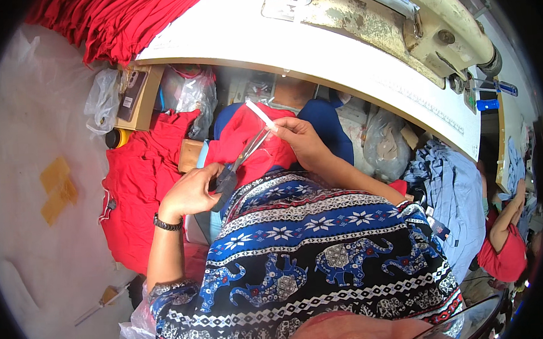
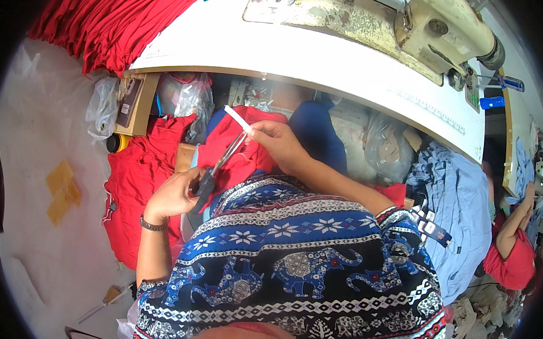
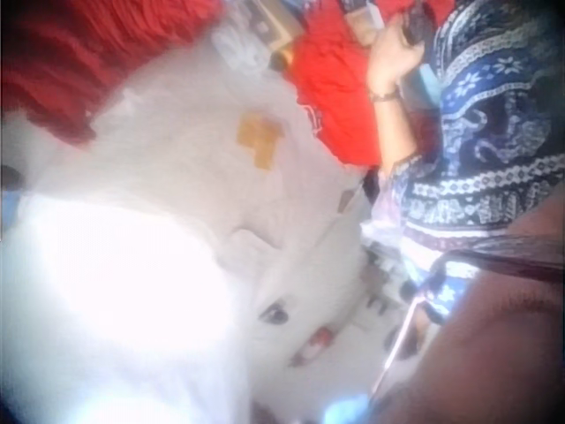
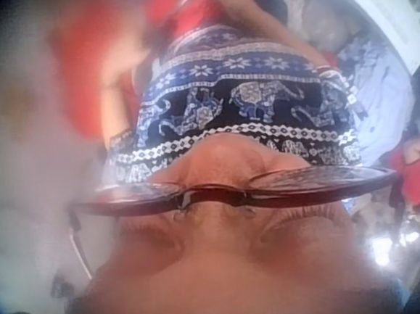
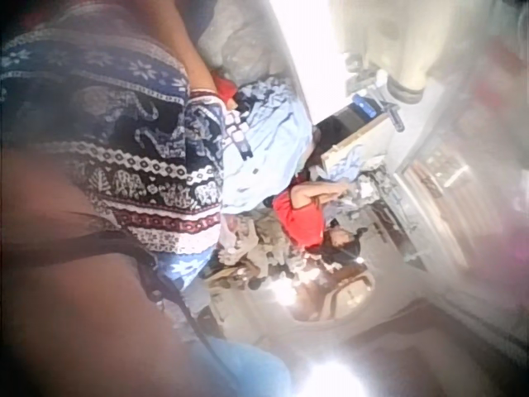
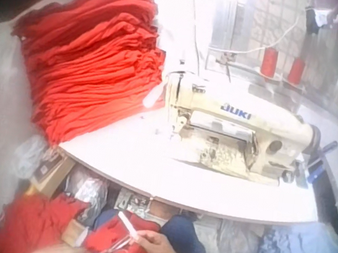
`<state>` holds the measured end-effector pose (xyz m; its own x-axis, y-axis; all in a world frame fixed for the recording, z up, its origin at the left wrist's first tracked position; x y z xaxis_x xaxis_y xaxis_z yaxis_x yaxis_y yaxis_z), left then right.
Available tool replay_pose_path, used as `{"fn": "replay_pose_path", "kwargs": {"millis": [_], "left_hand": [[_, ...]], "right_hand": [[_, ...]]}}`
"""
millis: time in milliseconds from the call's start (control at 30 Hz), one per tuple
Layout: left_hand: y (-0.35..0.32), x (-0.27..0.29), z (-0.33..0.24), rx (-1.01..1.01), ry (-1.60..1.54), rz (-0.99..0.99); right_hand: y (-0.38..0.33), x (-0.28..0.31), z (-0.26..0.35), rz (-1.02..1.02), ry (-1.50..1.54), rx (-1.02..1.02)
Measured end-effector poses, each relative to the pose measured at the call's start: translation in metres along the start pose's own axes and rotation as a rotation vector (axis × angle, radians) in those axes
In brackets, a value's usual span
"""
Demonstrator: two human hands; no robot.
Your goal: The person handles red garments one by one, using shears to trim white drawstrings or tags, and then stacks the garments on a pile.
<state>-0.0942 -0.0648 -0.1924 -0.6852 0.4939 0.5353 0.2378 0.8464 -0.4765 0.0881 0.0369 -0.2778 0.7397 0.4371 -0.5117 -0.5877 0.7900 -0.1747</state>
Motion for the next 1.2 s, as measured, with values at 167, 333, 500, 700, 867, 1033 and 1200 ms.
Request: {"fn": "replay_pose_path", "kwargs": {"millis": [167, 333, 500, 700, 867, 1033, 1200], "left_hand": [[0.009, -0.001, -0.003, -0.011, 0.04, -0.03], [0.012, -0.005, -0.011, -0.006, 0.043, -0.021], [0.014, -0.012, -0.009, 0.016, 0.042, -0.036], [0.013, -0.02, -0.005, 0.001, 0.024, -0.062], [0.009, -0.027, 0.012, -0.018, -0.025, -0.017], [0.011, -0.024, 0.019, -0.079, -0.48, -0.177], [0.05, 0.084, -0.012, -0.125, -0.127, -0.56]], "right_hand": [[-0.001, -0.003, 0.003, 0.037, -0.051, 0.017], [-0.003, -0.009, 0.004, 0.055, -0.1, -0.005], [-0.003, -0.011, 0.002, 0.085, -0.147, -0.022], [-0.002, -0.012, 0.0, 0.085, -0.205, -0.036], [0.0, -0.009, -0.005, 0.07, -0.296, -0.083], [0.0, -0.003, -0.004, 0.031, -0.213, -0.081], [0.003, 0.044, -0.042, 0.063, -0.139, -0.192]]}}
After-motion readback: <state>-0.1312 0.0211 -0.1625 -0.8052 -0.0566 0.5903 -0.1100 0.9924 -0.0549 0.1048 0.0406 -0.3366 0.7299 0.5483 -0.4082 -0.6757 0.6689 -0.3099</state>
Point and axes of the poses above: each hand's wrist, its own y-axis towards the middle knuckle, its own x-axis out of the back of the hand, z = x × y, the point moved 7 cm from there along y, towards the middle knuckle, and after that the axes turned 2 degrees about -y, right-handed, at the moved point
